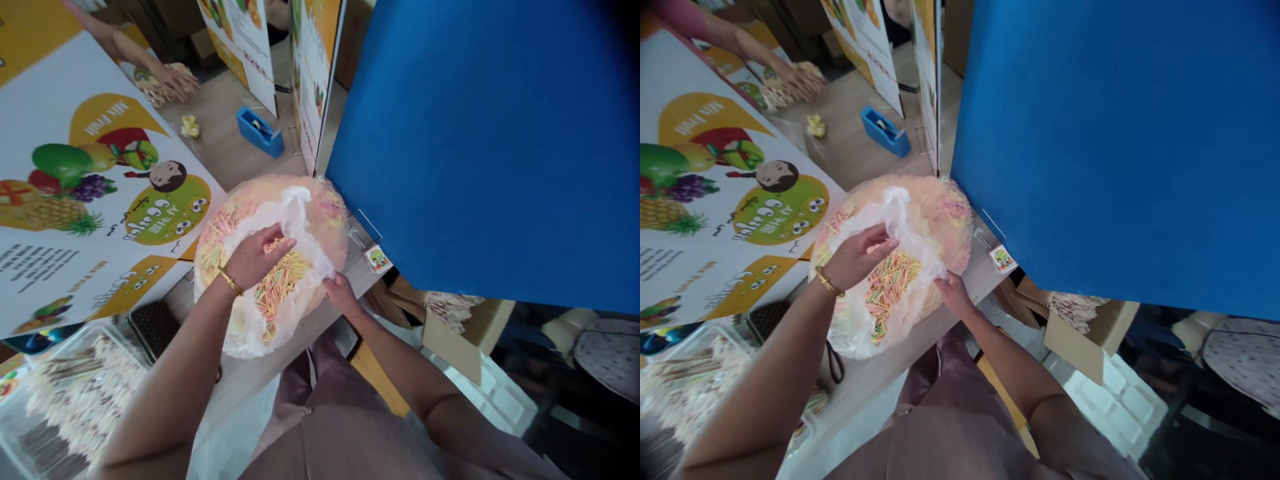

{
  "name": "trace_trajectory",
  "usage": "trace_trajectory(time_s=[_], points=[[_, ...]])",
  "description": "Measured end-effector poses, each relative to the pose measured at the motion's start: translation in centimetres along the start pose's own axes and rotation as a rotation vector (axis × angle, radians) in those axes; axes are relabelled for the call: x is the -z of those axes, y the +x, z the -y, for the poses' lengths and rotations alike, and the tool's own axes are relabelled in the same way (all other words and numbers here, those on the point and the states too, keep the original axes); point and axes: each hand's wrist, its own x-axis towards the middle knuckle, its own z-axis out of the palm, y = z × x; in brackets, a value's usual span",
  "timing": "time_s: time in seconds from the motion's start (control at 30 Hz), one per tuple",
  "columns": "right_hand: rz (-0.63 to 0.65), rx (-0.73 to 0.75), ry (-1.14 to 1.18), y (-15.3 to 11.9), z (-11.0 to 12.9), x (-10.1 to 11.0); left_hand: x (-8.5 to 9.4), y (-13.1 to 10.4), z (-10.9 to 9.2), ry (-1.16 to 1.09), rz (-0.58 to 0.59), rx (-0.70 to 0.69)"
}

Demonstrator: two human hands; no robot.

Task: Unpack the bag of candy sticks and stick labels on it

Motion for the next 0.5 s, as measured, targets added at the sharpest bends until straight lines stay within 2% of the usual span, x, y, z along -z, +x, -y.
trace_trajectory(time_s=[0.03, 0.1, 0.17, 0.23, 0.3, 0.33, 0.37, 0.4, 0.5], points=[[-0.007, -0.009, 0.006, 0.0, -0.1, -0.1, 0.0, -1.0, -0.2, 0.044, 0.008, 0.001], [-0.017, -0.021, 0.016, 0.1, -0.1, -0.3, -1.9, -3.8, 0.0, 0.101, 0.005, 0.064], [-0.026, -0.035, 0.023, 0.2, -0.2, -0.4, -5.3, -7.3, 0.9, 0.133, 0.108, 0.096], [-0.033, -0.052, 0.030, 0.3, -0.1, -0.4, -8.6, -10.5, 2.2, 0.268, 0.206, 0.145], [-0.039, -0.068, 0.039, 0.5, 0.0, -0.4, -10.3, -12.7, 3.6, 0.354, 0.346, 0.249], [-0.042, -0.076, 0.044, 0.6, 0.0, -0.4, -10.3, -13.3, 4.2, 0.349, 0.364, 0.261], [-0.044, -0.084, 0.047, 0.8, 0.0, -0.4, -9.9, -13.6, 4.7, 0.337, 0.317, 0.260], [-0.046, -0.091, 0.050, 0.9, 0.0, -0.5, -9.2, -13.7, 5.0, 0.332, 0.192, 0.249], [-0.047, -0.110, 0.051, 1.2, -0.3, -0.6, -6.8, -12.9, 5.3, 0.420, -0.385, 0.274]])
